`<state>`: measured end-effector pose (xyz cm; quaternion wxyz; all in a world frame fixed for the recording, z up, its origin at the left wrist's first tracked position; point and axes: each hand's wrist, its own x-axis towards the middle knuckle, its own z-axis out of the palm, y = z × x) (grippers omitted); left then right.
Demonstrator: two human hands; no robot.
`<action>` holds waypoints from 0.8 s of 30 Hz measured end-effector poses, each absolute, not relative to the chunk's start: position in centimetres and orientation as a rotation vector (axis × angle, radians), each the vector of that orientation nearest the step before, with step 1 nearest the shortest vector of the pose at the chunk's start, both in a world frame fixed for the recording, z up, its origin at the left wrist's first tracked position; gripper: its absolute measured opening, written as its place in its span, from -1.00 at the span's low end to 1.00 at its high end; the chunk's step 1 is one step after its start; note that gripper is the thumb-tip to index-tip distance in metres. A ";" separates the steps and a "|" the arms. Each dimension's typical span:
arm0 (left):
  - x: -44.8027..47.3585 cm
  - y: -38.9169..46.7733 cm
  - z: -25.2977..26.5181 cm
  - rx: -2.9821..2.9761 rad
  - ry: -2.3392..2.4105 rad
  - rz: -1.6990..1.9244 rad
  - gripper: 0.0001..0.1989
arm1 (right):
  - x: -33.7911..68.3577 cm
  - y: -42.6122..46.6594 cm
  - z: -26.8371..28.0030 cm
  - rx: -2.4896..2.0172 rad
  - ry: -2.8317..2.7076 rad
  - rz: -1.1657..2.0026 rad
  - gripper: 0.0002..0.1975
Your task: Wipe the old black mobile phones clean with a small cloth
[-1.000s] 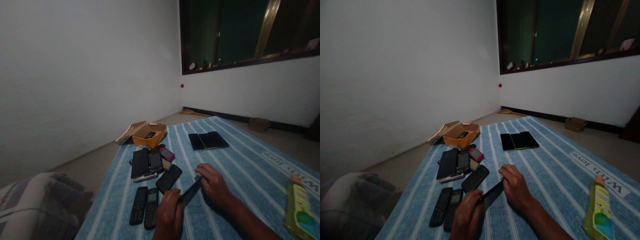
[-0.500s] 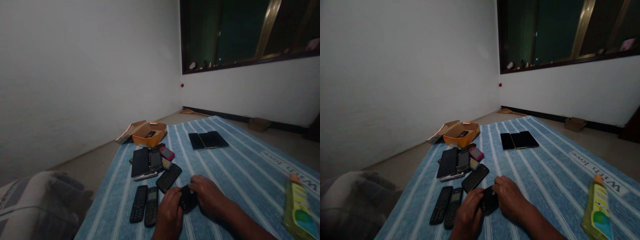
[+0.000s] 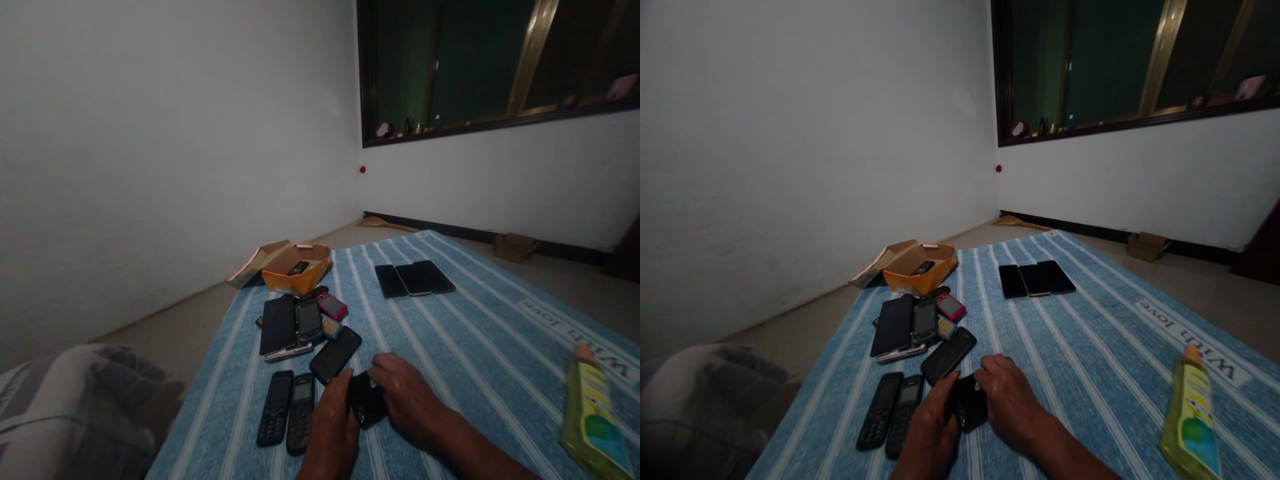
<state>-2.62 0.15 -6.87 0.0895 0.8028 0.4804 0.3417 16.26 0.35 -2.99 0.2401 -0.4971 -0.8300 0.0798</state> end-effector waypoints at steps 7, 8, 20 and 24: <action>-2.5 0.0 -5.3 2.416 1.274 0.948 -0.39 | 14.9 -0.2 -4.2 -1.281 -2.296 0.178 -0.80; -2.6 0.0 -5.2 2.402 1.268 0.954 -0.38 | 14.9 -0.2 -4.3 -1.291 -2.299 0.173 -0.80; -1.3 -0.6 -4.4 2.316 1.333 0.902 -0.35 | 14.2 -0.5 -4.7 -1.162 -2.329 0.190 -0.78; -0.8 -0.8 -4.5 2.316 1.378 0.849 -0.34 | 15.2 0.3 -4.5 -1.315 -2.320 0.114 -0.90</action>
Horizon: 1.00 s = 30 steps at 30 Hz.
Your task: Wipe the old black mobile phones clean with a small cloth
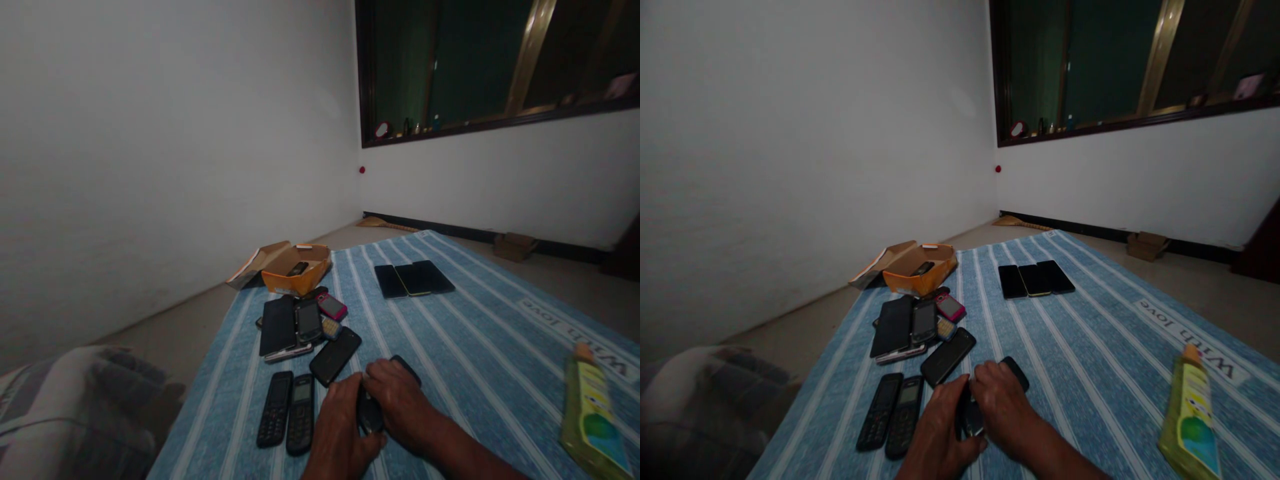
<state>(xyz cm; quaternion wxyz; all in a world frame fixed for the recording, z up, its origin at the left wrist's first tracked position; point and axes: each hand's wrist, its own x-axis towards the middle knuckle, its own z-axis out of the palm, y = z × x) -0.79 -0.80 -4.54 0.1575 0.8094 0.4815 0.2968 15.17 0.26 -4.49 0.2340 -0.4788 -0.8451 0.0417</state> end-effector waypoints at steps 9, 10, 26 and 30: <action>-1.1 -1.0 -4.6 2.264 1.420 0.791 -0.29 | 18.0 1.5 -3.5 -1.804 -2.186 -0.110 -0.73; -1.2 -0.9 -4.7 2.272 1.411 0.806 -0.29 | 17.7 1.3 -3.5 -1.808 -2.188 -0.122 -0.73; -1.5 -0.6 -6.0 2.353 1.367 0.854 -0.31 | 15.0 0.2 -5.1 -1.279 -2.272 -0.009 -0.83; -1.2 -0.7 -5.1 2.307 1.424 0.755 -0.28 | 17.3 1.5 -5.1 -1.551 -2.185 -0.129 -0.72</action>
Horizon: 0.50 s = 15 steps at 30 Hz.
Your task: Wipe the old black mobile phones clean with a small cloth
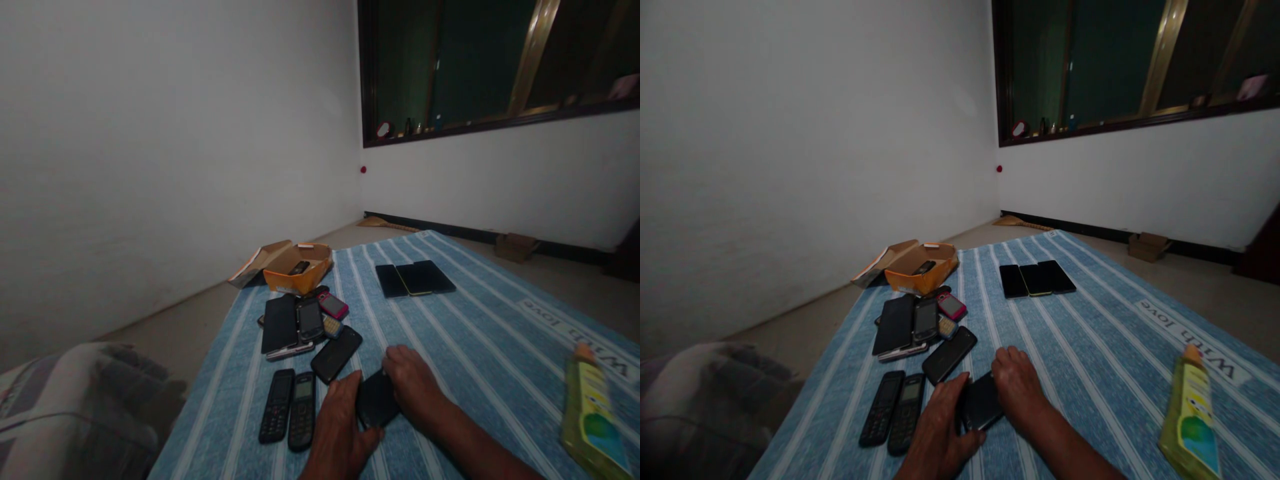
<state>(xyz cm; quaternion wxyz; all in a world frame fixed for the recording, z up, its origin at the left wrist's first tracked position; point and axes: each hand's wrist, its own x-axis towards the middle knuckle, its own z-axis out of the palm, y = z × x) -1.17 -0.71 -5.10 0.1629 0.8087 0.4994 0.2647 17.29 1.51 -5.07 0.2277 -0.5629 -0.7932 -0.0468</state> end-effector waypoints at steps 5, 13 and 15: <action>-1.1 -0.8 -4.7 2.324 1.442 0.712 -0.32 | 18.0 1.2 -5.0 -1.648 -2.126 -0.141 -0.67; -1.2 -0.9 -5.1 2.500 1.375 0.817 -0.42 | 15.9 -1.9 -5.9 -1.234 -2.245 0.129 -0.78; -1.2 -1.0 -4.9 2.521 1.369 0.824 -0.43 | 16.9 -1.5 -6.0 -1.284 -2.208 0.129 -0.78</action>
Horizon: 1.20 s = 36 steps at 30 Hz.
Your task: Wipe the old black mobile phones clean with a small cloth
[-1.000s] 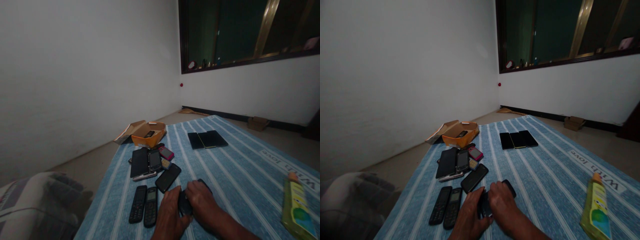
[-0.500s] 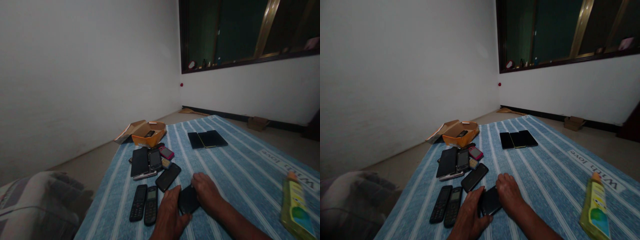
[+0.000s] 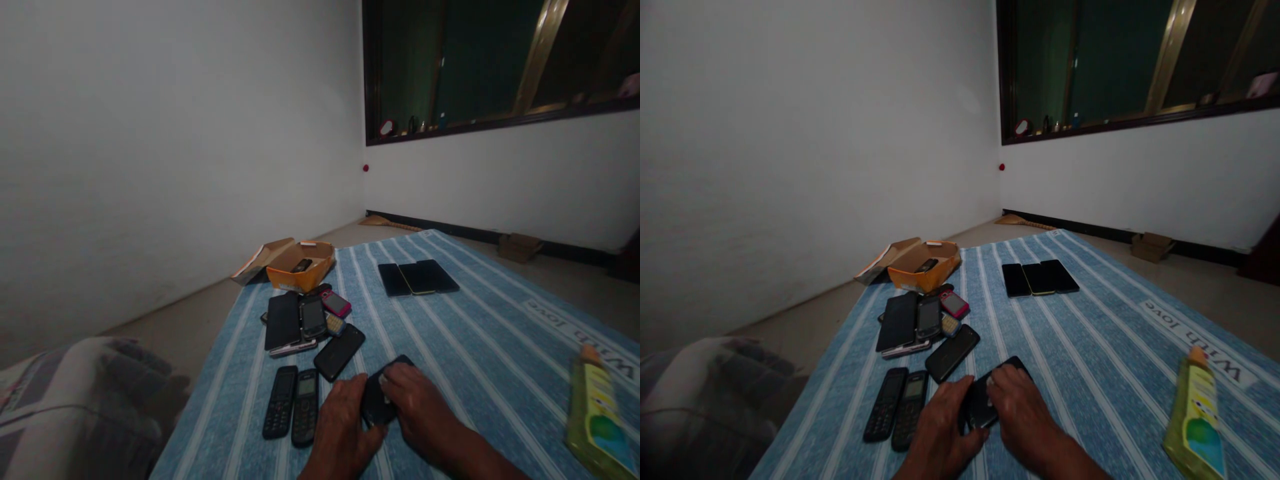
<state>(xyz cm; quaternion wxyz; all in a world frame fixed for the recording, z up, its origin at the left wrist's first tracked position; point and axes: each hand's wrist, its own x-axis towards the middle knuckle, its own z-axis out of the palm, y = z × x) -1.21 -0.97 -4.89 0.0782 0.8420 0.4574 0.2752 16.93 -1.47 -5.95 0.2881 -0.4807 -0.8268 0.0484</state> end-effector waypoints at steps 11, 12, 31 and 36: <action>-0.9 -1.1 -3.2 2.520 1.417 0.865 -0.73 | 19.4 -0.7 -4.7 -1.208 -2.046 -0.106 -0.68; -1.0 -1.1 -3.1 2.525 1.408 0.851 -0.77 | 19.0 -1.0 -4.4 -1.141 -2.062 -0.098 -0.70; -1.1 -0.8 -2.4 2.618 1.392 0.761 -0.74 | 21.1 1.3 -5.1 -1.195 -1.662 0.082 -0.62; -1.2 -0.6 -2.8 2.712 1.310 0.922 -0.59 | 21.0 2.0 -4.6 -1.236 -1.382 0.538 -0.69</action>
